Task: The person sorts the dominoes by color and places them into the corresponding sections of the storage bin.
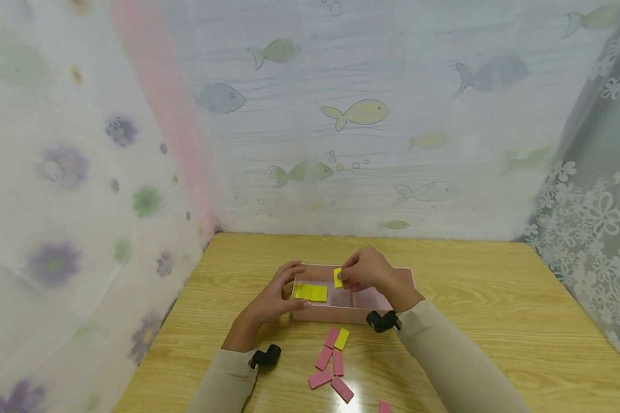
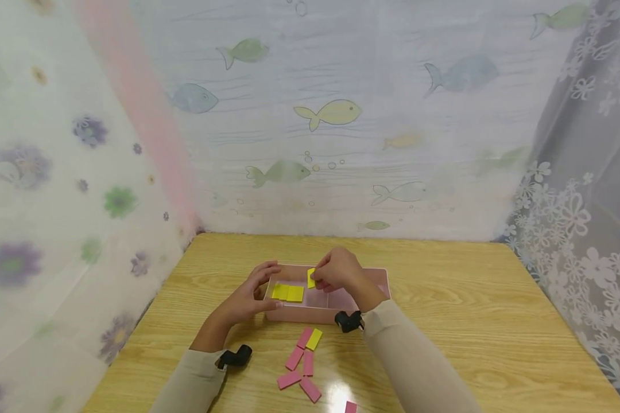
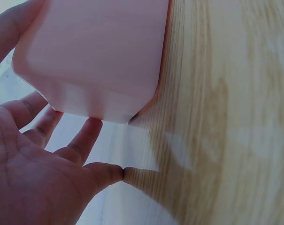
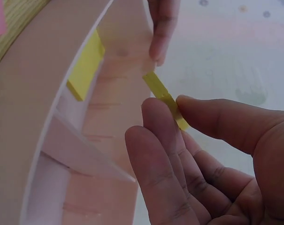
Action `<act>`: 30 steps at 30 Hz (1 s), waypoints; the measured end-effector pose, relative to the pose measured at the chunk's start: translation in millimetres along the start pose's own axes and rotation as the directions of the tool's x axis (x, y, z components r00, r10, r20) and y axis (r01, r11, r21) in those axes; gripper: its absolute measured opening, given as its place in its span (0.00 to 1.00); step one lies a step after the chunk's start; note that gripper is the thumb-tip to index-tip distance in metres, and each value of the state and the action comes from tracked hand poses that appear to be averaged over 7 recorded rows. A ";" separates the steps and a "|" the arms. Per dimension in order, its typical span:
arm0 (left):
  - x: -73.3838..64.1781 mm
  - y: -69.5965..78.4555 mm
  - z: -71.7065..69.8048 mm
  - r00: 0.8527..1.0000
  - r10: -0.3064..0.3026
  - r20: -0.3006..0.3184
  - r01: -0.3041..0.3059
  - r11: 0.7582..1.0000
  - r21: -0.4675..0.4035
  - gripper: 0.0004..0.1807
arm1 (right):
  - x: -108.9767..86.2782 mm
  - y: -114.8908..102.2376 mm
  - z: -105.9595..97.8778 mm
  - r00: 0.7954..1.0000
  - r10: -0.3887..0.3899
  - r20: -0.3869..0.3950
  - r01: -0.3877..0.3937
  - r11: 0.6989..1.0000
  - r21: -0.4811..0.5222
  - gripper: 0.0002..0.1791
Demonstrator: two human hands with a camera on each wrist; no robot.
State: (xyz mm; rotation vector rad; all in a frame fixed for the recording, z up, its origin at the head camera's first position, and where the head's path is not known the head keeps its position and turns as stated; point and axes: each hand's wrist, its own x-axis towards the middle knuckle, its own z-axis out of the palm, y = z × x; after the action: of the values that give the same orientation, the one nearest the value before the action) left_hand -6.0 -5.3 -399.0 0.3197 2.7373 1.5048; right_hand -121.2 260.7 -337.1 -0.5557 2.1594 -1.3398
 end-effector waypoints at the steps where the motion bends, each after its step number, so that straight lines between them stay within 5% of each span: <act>1: 0.1 -0.6 0.2 1.000 0.000 0.001 0.000 1.000 -0.002 0.44 | 0.4 -1.0 -0.6 1.000 0.002 0.003 -0.002 1.000 -0.007 0.08; 15: -0.4 -3.2 -0.5 1.000 0.001 0.001 -0.001 1.000 0.002 0.44 | 9.6 -10.9 1.6 0.998 0.056 0.026 -0.052 0.990 -0.128 0.05; 30: 0.0 -0.1 0.5 1.000 -0.006 0.001 0.006 1.000 0.003 0.45 | 24.4 -8.8 14.0 0.984 0.176 -0.006 -0.175 0.974 -0.141 0.06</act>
State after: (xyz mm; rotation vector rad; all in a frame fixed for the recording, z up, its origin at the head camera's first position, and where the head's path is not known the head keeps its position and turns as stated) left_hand -5.9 -5.0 -399.3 0.3124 2.7372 1.4995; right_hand -130.6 232.9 -339.7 -0.4097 2.2527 -1.0964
